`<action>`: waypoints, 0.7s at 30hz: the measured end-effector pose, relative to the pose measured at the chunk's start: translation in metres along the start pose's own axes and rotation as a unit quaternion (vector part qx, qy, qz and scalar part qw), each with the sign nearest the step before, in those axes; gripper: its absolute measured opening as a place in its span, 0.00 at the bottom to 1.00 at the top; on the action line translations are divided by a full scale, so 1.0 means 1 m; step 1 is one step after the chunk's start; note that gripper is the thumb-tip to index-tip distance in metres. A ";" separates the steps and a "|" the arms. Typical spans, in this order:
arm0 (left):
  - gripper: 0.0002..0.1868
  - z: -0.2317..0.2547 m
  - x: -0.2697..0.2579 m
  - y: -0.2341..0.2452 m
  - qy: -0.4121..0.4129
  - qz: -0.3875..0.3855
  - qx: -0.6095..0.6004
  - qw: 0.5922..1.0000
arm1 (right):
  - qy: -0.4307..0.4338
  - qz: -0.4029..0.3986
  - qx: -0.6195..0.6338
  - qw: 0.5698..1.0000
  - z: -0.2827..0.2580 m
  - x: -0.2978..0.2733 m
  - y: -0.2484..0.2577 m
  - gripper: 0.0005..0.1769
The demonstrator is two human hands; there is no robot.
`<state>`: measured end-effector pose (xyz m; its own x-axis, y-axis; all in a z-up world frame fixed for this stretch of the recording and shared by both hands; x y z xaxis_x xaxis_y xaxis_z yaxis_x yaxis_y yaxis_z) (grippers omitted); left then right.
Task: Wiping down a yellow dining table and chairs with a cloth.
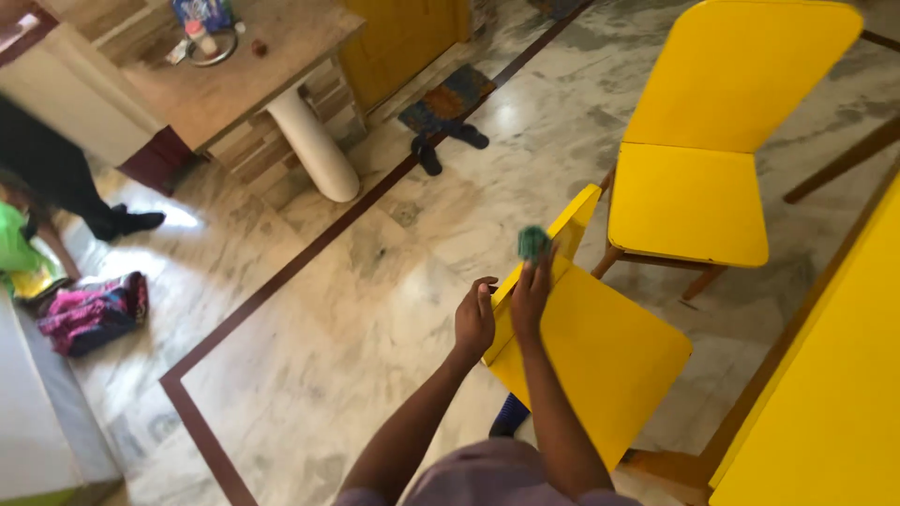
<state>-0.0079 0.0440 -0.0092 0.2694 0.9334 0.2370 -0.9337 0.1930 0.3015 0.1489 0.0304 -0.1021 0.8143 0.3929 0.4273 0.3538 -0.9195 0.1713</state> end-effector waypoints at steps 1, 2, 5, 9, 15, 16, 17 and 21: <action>0.24 -0.005 -0.003 -0.005 -0.024 0.009 0.013 1.000 | -0.042 -0.005 0.030 0.999 0.031 -0.028 -0.005 0.29; 0.24 -0.004 0.001 -0.005 -0.028 0.005 0.008 1.000 | -0.039 0.002 0.027 0.999 0.034 -0.052 -0.005 0.29; 0.23 -0.008 -0.002 -0.004 -0.033 0.002 0.045 0.998 | -0.180 -0.010 0.143 0.973 0.042 -0.127 0.006 0.31; 0.20 -0.006 -0.002 -0.008 -0.052 0.022 0.061 0.997 | -0.058 -0.083 0.061 0.993 0.011 -0.153 0.014 0.26; 0.18 0.002 -0.008 -0.002 -0.070 0.026 0.044 0.996 | -0.165 -0.081 -0.024 0.983 0.082 -0.165 0.013 0.20; 0.18 0.000 -0.010 -0.003 -0.079 0.034 0.049 0.995 | -0.161 -0.067 0.057 0.983 0.103 -0.163 0.014 0.22; 0.18 0.000 -0.011 -0.004 -0.075 0.038 0.048 0.995 | -0.161 -0.072 0.055 0.983 0.091 -0.148 0.027 0.22; 0.16 -0.019 -0.005 -0.010 -0.072 0.055 0.058 0.994 | -0.216 -0.117 -0.084 0.966 0.039 -0.100 0.062 0.35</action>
<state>-0.0044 0.0428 -0.0310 0.2064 0.8923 0.4016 -0.9280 0.0484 0.3694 0.1076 -0.0653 -0.1688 0.8505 0.5240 -0.0447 0.5003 -0.7800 0.3759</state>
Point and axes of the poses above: each hand's wrist, its own x-axis towards the middle knuckle, its own y-axis out of the back of the hand, z = x × y, the point moved 5 cm from there along x, towards the middle knuckle, and after that the axes turned 8 degrees about z, right-handed, at the moved point
